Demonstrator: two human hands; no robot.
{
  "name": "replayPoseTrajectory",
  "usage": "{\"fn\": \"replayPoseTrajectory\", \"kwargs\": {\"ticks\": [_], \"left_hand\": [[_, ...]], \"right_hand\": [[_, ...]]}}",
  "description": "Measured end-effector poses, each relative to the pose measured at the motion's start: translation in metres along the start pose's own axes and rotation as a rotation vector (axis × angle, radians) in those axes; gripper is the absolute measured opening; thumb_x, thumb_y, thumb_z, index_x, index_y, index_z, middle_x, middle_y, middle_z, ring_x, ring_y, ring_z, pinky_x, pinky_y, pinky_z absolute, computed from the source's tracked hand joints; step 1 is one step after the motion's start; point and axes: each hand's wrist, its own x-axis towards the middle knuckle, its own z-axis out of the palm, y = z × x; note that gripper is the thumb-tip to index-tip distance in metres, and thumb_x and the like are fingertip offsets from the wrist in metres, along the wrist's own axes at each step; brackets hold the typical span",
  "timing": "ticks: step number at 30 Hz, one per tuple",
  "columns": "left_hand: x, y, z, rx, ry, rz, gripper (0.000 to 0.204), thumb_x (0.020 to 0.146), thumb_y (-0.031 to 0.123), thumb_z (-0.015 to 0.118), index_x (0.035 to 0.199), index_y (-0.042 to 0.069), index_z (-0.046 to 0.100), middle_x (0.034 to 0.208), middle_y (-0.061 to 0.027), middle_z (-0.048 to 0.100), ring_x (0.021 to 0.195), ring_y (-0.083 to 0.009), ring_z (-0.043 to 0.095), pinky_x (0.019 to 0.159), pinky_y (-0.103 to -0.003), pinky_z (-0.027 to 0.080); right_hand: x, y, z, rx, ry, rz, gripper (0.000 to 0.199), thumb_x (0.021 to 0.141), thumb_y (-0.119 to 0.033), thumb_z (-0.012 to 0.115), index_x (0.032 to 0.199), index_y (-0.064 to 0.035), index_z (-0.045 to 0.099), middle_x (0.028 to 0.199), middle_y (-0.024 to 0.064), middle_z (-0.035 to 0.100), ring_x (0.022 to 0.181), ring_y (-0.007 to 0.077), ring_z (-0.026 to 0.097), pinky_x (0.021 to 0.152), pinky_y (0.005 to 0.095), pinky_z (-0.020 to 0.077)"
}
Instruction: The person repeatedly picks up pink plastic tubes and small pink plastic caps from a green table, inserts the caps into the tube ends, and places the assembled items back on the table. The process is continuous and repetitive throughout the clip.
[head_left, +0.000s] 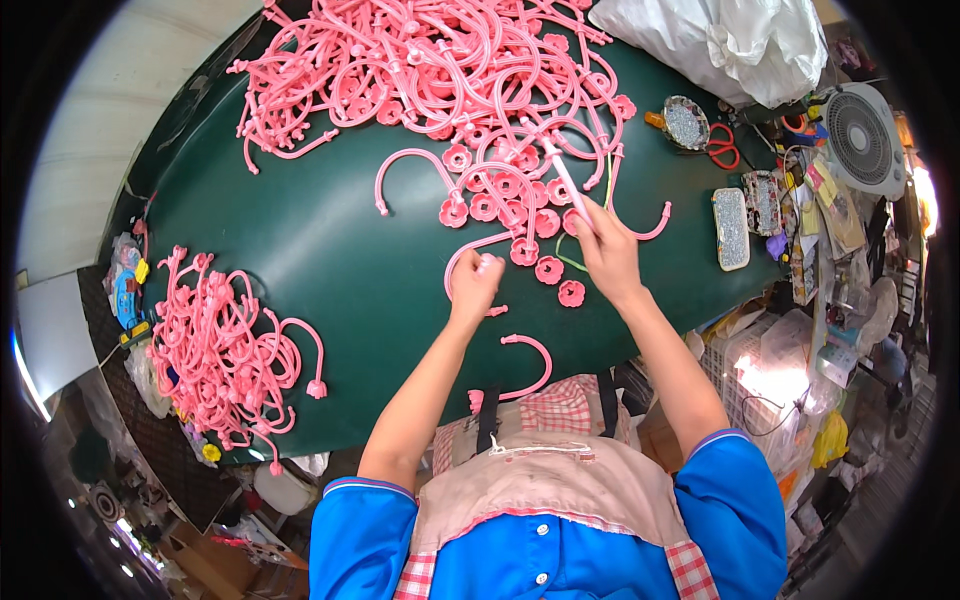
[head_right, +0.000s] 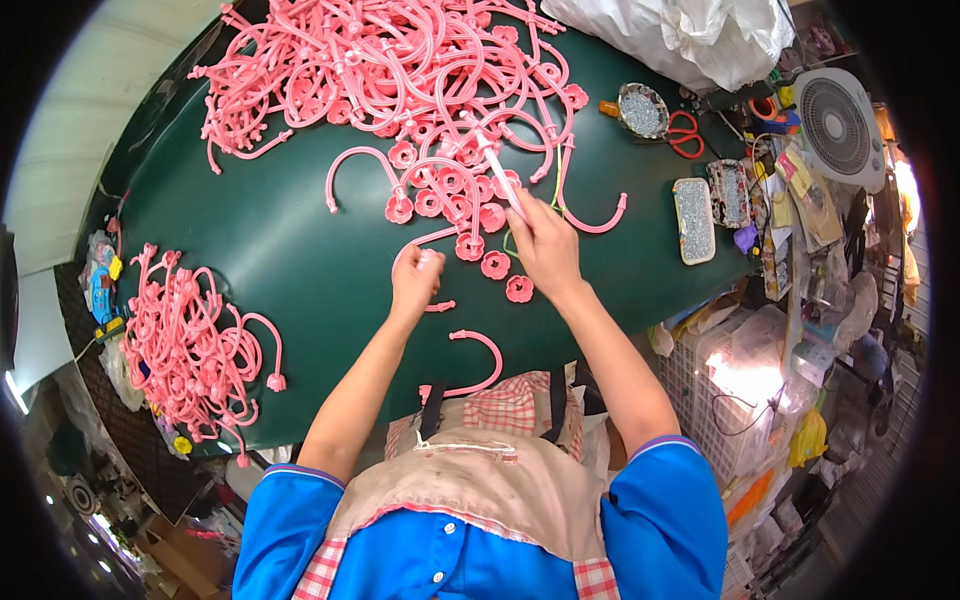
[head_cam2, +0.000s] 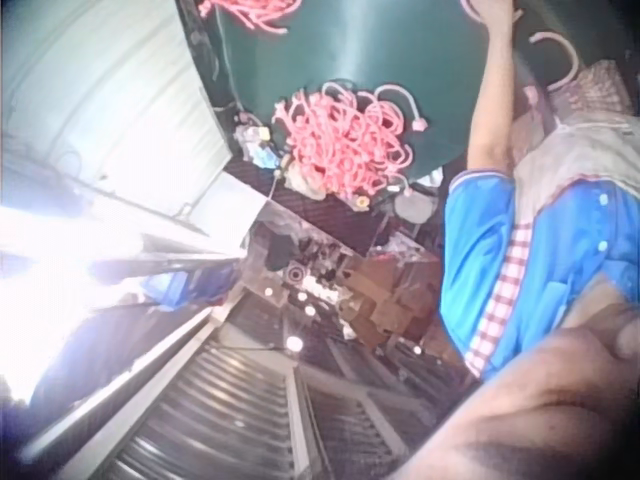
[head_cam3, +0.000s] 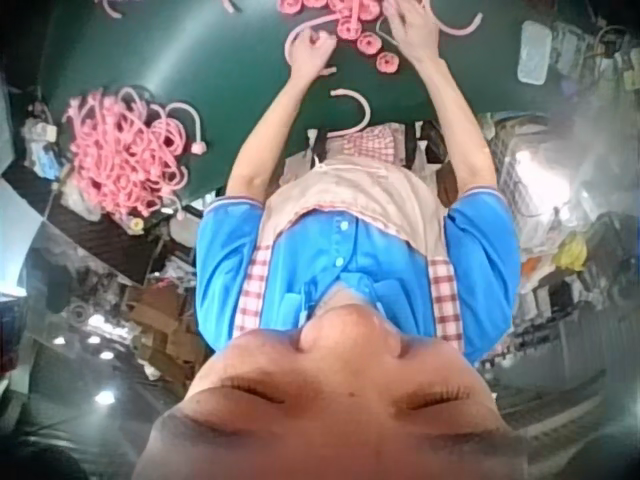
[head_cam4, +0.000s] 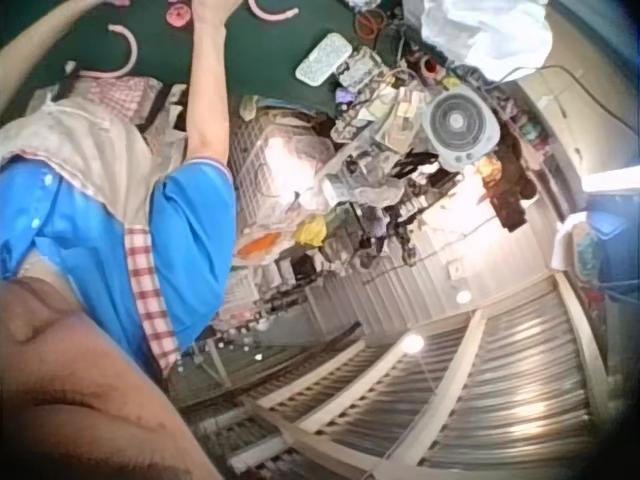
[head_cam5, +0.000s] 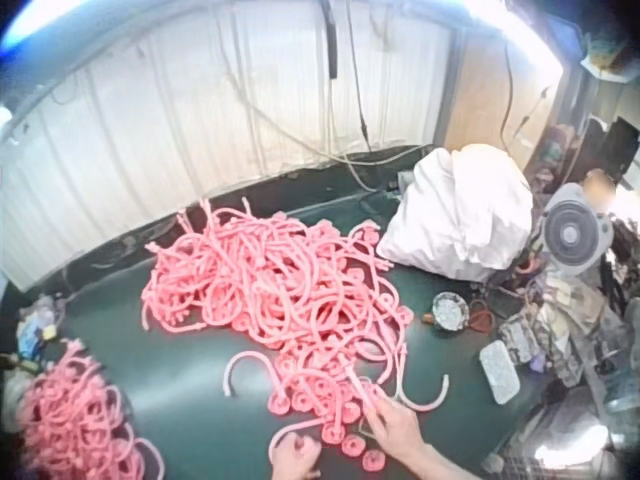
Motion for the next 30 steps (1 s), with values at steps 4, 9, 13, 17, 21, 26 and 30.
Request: {"fn": "replayPoseTrajectory", "kwargs": {"ticks": [4, 9, 13, 17, 21, 26, 30], "left_hand": [[-0.02, 0.071, -0.01, -0.753, -0.269, -0.319, 0.037, 0.101, 0.033, 0.054, 0.13, 0.012, 0.05, 0.075, -0.0074, 0.059, 0.046, -0.0088, 0.037, 0.043, -0.024, 0.026], [-0.043, 0.057, 0.001, -0.815, -0.435, -0.223, 0.028, 0.105, 0.031, 0.05, 0.11, 0.007, 0.062, 0.071, 0.0017, 0.048, 0.046, -0.0043, 0.028, 0.043, -0.022, 0.021], [-0.057, 0.028, -0.027, -0.537, -0.44, -0.141, 0.033, 0.105, 0.03, 0.048, 0.11, 0.005, 0.069, 0.079, 0.0, 0.058, 0.07, -0.0134, 0.059, 0.059, -0.029, 0.047], [-0.026, 0.025, -0.066, 0.477, -0.222, 0.502, 0.028, 0.092, 0.025, 0.069, 0.109, 0.004, 0.074, 0.095, -0.0132, 0.068, 0.091, -0.0259, 0.064, 0.082, -0.039, 0.052], [-0.025, 0.06, -0.01, 0.66, -0.181, 0.621, 0.052, 0.081, 0.014, 0.075, 0.131, 0.013, 0.062, 0.129, -0.0145, 0.053, 0.109, -0.0351, 0.064, 0.091, -0.046, 0.055], [0.006, 0.036, 0.026, 0.774, -0.132, 0.593, 0.043, 0.076, 0.014, 0.079, 0.113, 0.007, 0.059, 0.124, -0.0139, 0.056, 0.111, -0.036, 0.063, 0.083, -0.047, 0.057], [0.008, 0.014, 0.014, 0.772, -0.079, 0.694, 0.037, 0.075, 0.014, 0.081, 0.104, 0.005, 0.059, 0.121, -0.0125, 0.059, 0.109, -0.0349, 0.064, 0.08, -0.044, 0.057]], "right_hand": [[-0.054, -0.062, -0.04, -0.078, -0.29, -0.025, 0.025, 0.095, -0.025, 0.07, 0.116, -0.011, 0.075, 0.079, 0.0117, 0.071, 0.07, 0.0307, 0.071, 0.064, 0.0387, 0.0564], [-0.086, -0.076, -0.018, -0.064, -0.379, 0.274, 0.019, 0.096, -0.028, 0.067, 0.108, -0.0153, 0.076, 0.071, 0.0103, 0.07, 0.066, 0.0323, 0.07, 0.059, 0.0429, 0.0554], [-0.137, -0.071, 0.015, -0.127, -0.325, 0.014, 0.022, 0.096, -0.03, 0.065, 0.111, -0.0165, 0.074, 0.08, 0.0129, 0.072, 0.066, 0.0348, 0.07, 0.06, 0.0461, 0.0566], [-0.137, -0.035, 0.028, -0.026, -0.752, 0.058, 0.04, 0.088, -0.036, 0.074, 0.11, -0.0031, 0.07, 0.103, 0.0152, 0.07, 0.1, 0.0293, 0.07, 0.083, 0.0438, 0.0568], [-0.013, 0.016, 0.055, 0.017, -0.144, 0.246, 0.04, 0.088, -0.025, 0.077, 0.109, 0.0043, 0.063, 0.095, 0.0214, 0.07, 0.086, 0.0333, 0.071, 0.083, 0.0431, 0.0566], [0.08, 0.06, 0.099, -0.04, -0.422, 0.423, 0.03, 0.088, -0.019, 0.076, 0.107, 0.0027, 0.066, 0.085, 0.0151, 0.07, 0.082, 0.0228, 0.072, 0.071, 0.0356, 0.0567], [0.059, 0.038, 0.074, 0.218, -0.006, 0.169, 0.018, 0.103, -0.017, 0.061, 0.103, 0.0009, 0.057, 0.088, 0.0096, 0.065, 0.072, 0.0143, 0.071, 0.057, 0.0292, 0.0585]]}}
